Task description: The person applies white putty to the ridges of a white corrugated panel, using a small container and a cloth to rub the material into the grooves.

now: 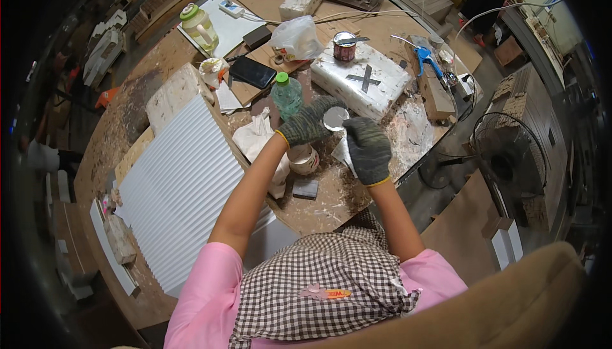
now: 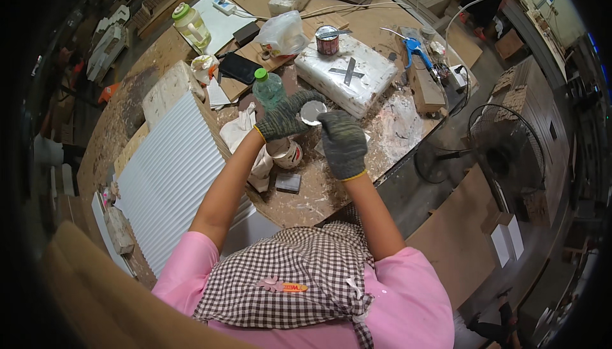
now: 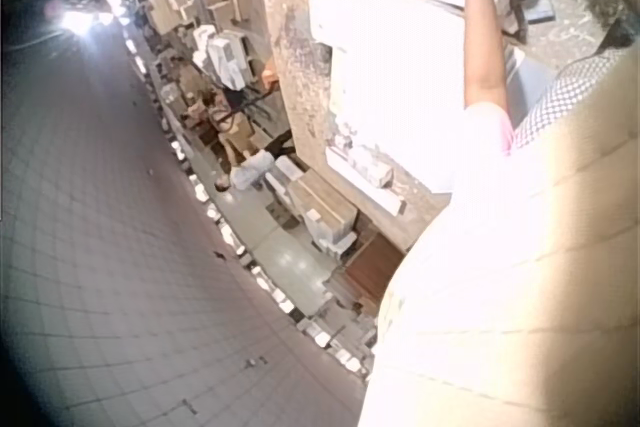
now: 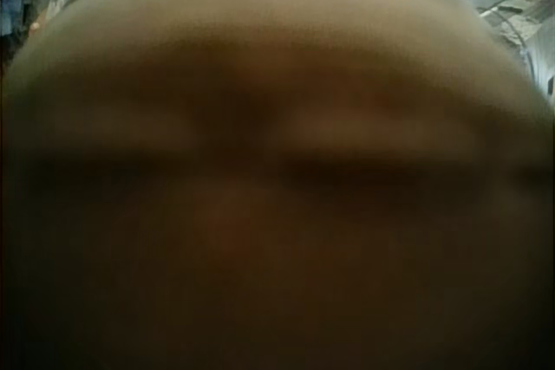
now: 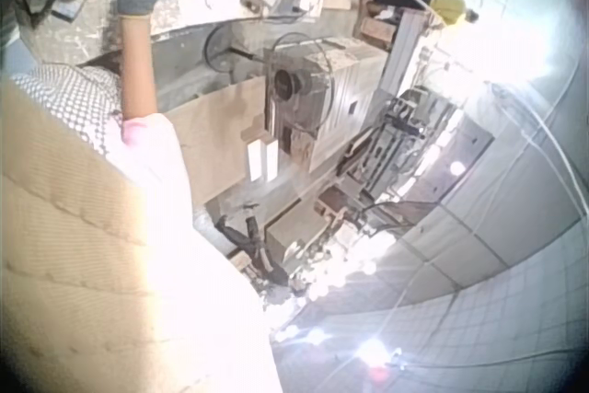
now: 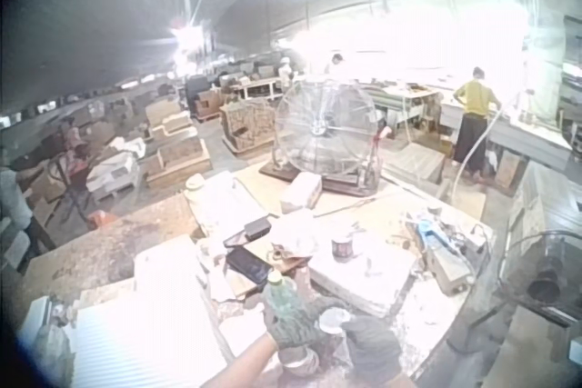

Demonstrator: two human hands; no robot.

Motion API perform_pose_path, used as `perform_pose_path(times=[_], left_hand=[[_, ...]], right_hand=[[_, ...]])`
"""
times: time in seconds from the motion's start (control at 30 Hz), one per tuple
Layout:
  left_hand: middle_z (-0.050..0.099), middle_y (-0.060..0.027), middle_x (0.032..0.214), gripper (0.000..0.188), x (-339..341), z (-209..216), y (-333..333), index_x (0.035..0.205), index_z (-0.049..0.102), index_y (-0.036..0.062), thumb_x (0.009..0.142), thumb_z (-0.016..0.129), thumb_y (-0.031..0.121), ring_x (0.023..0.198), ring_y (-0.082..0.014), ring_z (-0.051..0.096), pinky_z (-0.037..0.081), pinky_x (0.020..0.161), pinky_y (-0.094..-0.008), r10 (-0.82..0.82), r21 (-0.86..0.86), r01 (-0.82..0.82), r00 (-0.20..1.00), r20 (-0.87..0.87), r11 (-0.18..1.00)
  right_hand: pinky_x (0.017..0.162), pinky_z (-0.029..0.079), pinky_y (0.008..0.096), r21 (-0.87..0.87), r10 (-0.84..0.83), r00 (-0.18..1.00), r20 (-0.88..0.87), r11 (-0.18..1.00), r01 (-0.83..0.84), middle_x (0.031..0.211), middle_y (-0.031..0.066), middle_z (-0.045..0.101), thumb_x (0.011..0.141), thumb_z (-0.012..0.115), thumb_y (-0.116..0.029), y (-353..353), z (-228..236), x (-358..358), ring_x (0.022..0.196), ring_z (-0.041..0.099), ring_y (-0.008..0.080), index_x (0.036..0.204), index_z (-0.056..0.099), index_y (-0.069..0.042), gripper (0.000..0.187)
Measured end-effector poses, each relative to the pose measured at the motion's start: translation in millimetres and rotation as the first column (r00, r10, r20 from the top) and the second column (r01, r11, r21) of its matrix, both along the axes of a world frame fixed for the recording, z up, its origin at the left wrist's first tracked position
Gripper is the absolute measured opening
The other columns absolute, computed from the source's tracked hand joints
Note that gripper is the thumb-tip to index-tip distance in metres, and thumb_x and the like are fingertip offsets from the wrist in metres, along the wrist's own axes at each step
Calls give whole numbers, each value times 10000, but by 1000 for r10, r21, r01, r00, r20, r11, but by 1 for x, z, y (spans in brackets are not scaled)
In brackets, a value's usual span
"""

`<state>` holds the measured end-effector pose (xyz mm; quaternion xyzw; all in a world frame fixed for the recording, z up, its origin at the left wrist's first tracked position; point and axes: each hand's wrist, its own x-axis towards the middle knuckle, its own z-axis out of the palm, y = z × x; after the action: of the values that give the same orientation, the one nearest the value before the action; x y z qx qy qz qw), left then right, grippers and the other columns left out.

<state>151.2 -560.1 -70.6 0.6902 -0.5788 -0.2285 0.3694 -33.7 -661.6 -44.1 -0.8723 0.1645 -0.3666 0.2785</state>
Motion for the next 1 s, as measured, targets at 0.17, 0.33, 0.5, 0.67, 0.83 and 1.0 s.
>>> perform_pose_path(times=[0.17, 0.33, 0.5, 0.67, 0.83, 1.0], left_hand=[[560, -107, 1375, 648, 7, -16, 4, 1382, 528, 98, 808, 800, 228, 1284, -271, 528, 403, 1109, -391, -50, -70, 50, 999, -6, 996], [570, -108, 1371, 653, 11, -19, 7, 1368, 545, 95, 784, 817, 201, 1285, -282, 528, 400, 1114, -398, -24, -57, 26, 999, 35, 998], [618, -116, 1258, 428, 8, 1, -7, 1228, 640, 127, 806, 698, 162, 1206, -309, 563, 437, 1071, -407, -83, -75, 119, 926, 367, 990], [624, -97, 1234, 528, 0, 9, -24, 1227, 632, 139, 710, 730, 91, 1116, -295, 594, 479, 1000, -407, -127, 53, 122, 751, 648, 991], [632, -100, 1215, 498, 5, -7, -30, 1239, 627, 140, 748, 696, 96, 1114, -298, 602, 489, 989, -404, -103, 28, 120, 681, 725, 992], [574, -152, 1357, 577, 17, -25, -24, 1362, 528, 115, 814, 697, 184, 1277, -346, 534, 439, 1067, -415, -86, 265, -13, 930, 358, 964]], right_hand=[[829, 522, 419, -362, 164, 971, -174, 906, -218, 1003, 103, 702, 800, 611, -56, -3, -16, 10, 940, 663, 299, 980, 702, -117, 211], [816, 520, 434, -367, 215, 960, -177, 891, -267, 984, 115, 682, 772, 611, -73, -15, -20, 10, 940, 646, 317, 973, 676, -100, 213], [795, 535, 382, -285, 88, 953, -289, 943, -174, 974, 93, 708, 820, 611, -36, -16, -38, 27, 880, 673, 270, 975, 704, -94, 189], [724, 547, 329, 721, 78, 997, 25, 690, -72, 922, 106, 710, 832, 662, -6, -21, -90, 27, 766, 660, 227, 998, 693, -27, 170], [697, 553, 268, 988, -43, 989, 143, 60, -140, 913, 44, 695, 850, 713, -7, -25, -112, 20, 763, 636, 132, 1011, 691, -17, 163], [661, 555, 246, 999, -110, 994, 19, -27, -22, 917, 50, 704, 858, 734, -24, -30, -112, 3, 760, 643, 124, 1031, 692, -29, 178]])
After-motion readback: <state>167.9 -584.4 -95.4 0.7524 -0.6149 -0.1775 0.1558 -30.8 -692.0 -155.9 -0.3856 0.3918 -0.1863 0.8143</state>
